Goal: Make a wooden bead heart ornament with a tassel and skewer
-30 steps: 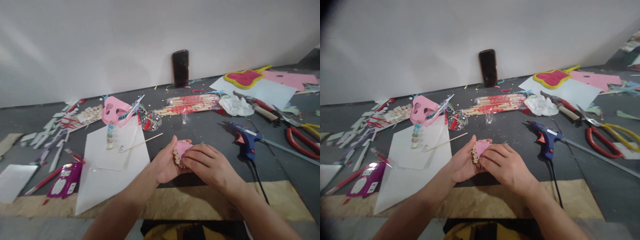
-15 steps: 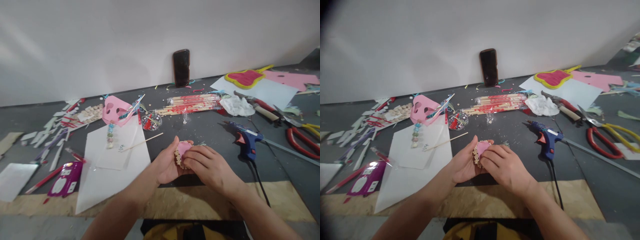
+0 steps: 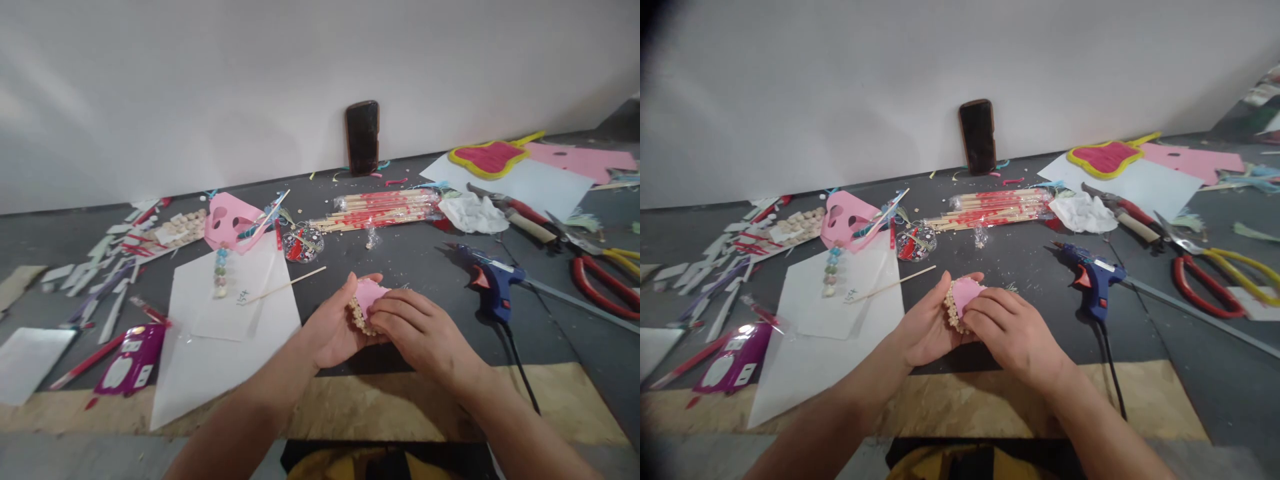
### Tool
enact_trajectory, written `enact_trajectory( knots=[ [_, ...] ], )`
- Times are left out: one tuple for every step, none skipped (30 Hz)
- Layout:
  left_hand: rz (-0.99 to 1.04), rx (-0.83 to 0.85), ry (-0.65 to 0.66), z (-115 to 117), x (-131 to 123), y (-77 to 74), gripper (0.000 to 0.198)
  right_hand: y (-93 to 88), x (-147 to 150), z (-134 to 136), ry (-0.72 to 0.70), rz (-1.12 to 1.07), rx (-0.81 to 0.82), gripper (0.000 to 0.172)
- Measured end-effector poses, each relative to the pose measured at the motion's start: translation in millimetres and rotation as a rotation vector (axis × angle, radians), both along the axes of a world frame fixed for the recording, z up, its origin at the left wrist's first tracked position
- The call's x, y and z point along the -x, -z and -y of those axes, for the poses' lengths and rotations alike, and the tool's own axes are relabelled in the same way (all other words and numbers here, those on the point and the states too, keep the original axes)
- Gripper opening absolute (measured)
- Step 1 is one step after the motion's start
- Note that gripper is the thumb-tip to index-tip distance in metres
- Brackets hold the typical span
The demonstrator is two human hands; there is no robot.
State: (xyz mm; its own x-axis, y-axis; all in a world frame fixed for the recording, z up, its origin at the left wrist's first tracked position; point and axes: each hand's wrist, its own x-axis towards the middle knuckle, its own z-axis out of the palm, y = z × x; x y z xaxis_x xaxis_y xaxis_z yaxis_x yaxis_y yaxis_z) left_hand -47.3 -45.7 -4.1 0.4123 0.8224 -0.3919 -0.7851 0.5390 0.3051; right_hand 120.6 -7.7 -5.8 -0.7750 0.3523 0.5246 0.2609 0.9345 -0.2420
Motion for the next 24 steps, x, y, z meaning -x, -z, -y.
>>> enact_trajectory(
  knots=[
    [-0.004,-0.011,-0.020,0.5,-0.5,-0.2,0.037,0.1,0.2,-0.3,0.008,-0.007,-0.004,0.018],
    [-0.003,-0.019,-0.039,1.0,-0.9,-0.4,0.036,-0.1,0.5,-0.6,0.017,-0.015,-0.007,0.018],
    [0.000,-0.023,-0.054,1.2,-1.2,-0.5,0.036,-0.4,0.8,-0.6,0.023,-0.020,-0.006,0.018],
    [0.001,-0.023,-0.067,1.2,-1.4,-0.5,0.036,-0.9,1.1,-0.6,0.025,-0.025,0.001,0.018],
    [-0.002,-0.020,-0.078,1.1,-1.4,-0.5,0.037,-1.3,1.5,-0.5,0.028,-0.036,0.009,0.017],
    [-0.012,-0.017,-0.090,0.9,-1.5,-0.6,0.038,-1.7,1.8,-0.3,0.034,-0.049,0.021,0.017],
    [-0.028,-0.015,-0.102,0.5,-1.6,-0.8,0.040,-1.9,2.2,-0.2,0.043,-0.060,0.037,0.016],
    [-0.048,-0.015,-0.117,0.1,-1.8,-1.2,0.040,-1.9,2.6,-0.1,0.053,-0.069,0.054,0.015],
    [-0.066,-0.016,-0.132,-0.3,-2.1,-1.8,0.041,-1.6,2.9,0.0,0.060,-0.077,0.070,0.014],
    [-0.082,-0.016,-0.146,-0.7,-2.5,-2.5,0.042,-1.1,3.3,0.0,0.066,-0.081,0.087,0.013],
    [-0.097,-0.015,-0.157,-1.1,-3.0,-3.3,0.042,-0.5,3.7,0.0,0.070,-0.084,0.104,0.013],
    [-0.110,-0.013,-0.167,-1.4,-3.6,-4.1,0.044,0.2,4.0,-0.1,0.070,-0.086,0.117,0.012],
    [-0.121,-0.012,-0.174,-1.6,-4.2,-4.9,0.045,0.8,4.3,-0.1,0.071,-0.088,0.128,0.013],
    [-0.130,-0.014,-0.180,-1.7,-4.8,-5.4,0.046,1.2,4.7,-0.2,0.074,-0.092,0.137,0.013],
    [-0.137,-0.017,-0.184,-1.7,-5.3,-5.6,0.046,1.5,4.9,-0.3,0.081,-0.097,0.147,0.013],
    [-0.143,-0.023,-0.189,-1.4,-5.9,-5.4,0.046,1.6,5.1,-0.4,0.092,-0.106,0.157,0.014],
    [-0.148,-0.034,-0.191,-0.9,-6.6,-4.8,0.046,1.5,5.1,-0.5,0.108,-0.123,0.166,0.015],
    [-0.153,-0.047,-0.187,-0.2,-7.3,-3.7,0.045,1.2,5.0,-0.6,0.132,-0.145,0.174,0.017],
    [-0.155,-0.066,-0.174,0.7,-8.2,-2.4,0.044,0.7,4.7,-0.7,0.158,-0.173,0.177,0.019],
    [-0.155,-0.088,-0.154,1.7,-9.2,-0.9,0.043,0.2,4.4,-0.8,0.183,-0.197,0.177,0.022],
    [-0.152,-0.114,-0.126,2.7,-10.4,0.6,0.043,-0.5,4.0,-0.9,0.200,-0.213,0.173,0.025],
    [-0.146,-0.143,-0.093,3.7,-11.8,1.8,0.044,-1.1,3.8,-1.0,0.210,-0.222,0.168,0.027],
    [-0.140,-0.173,-0.060,4.6,-13.1,2.6,0.045,-1.6,3.7,-1.2,0.209,-0.223,0.164,0.028],
    [-0.136,-0.202,-0.030,5.3,-14.4,3.0,0.046,-2.0,3.8,-1.4,0.202,-0.220,0.162,0.029]
  ],
)
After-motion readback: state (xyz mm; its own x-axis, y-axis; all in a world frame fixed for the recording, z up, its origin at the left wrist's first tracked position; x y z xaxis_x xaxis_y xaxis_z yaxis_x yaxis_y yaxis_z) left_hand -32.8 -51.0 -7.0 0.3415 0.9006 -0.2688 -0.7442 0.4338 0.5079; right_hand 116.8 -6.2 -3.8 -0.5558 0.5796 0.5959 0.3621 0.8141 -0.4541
